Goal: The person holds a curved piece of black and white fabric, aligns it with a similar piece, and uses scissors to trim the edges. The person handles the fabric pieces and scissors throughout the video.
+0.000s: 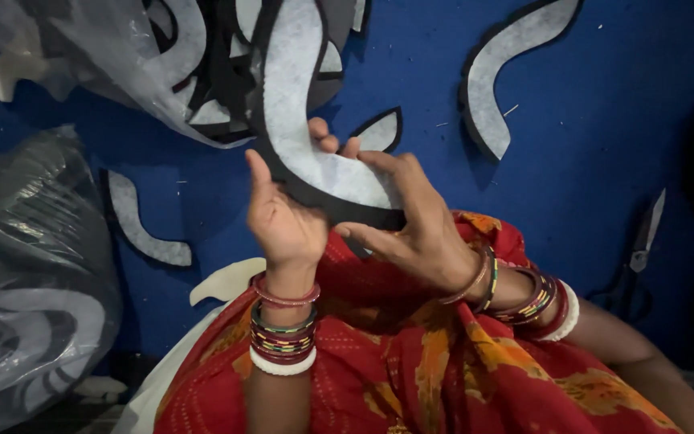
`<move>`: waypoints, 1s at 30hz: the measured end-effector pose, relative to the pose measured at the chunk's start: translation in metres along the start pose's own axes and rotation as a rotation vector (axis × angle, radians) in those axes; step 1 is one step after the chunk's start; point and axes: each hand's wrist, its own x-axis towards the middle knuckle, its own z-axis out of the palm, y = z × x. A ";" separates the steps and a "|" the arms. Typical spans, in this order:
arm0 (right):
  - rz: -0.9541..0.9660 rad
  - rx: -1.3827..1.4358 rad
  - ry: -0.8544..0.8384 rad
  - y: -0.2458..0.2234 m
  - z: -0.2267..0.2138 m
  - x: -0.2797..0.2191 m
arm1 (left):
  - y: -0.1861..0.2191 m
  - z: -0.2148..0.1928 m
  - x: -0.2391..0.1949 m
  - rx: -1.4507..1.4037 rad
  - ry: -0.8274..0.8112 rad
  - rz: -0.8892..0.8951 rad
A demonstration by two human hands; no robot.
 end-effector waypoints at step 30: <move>-0.032 0.351 -0.038 -0.017 0.004 -0.024 | 0.030 -0.013 -0.003 -0.388 -0.096 0.143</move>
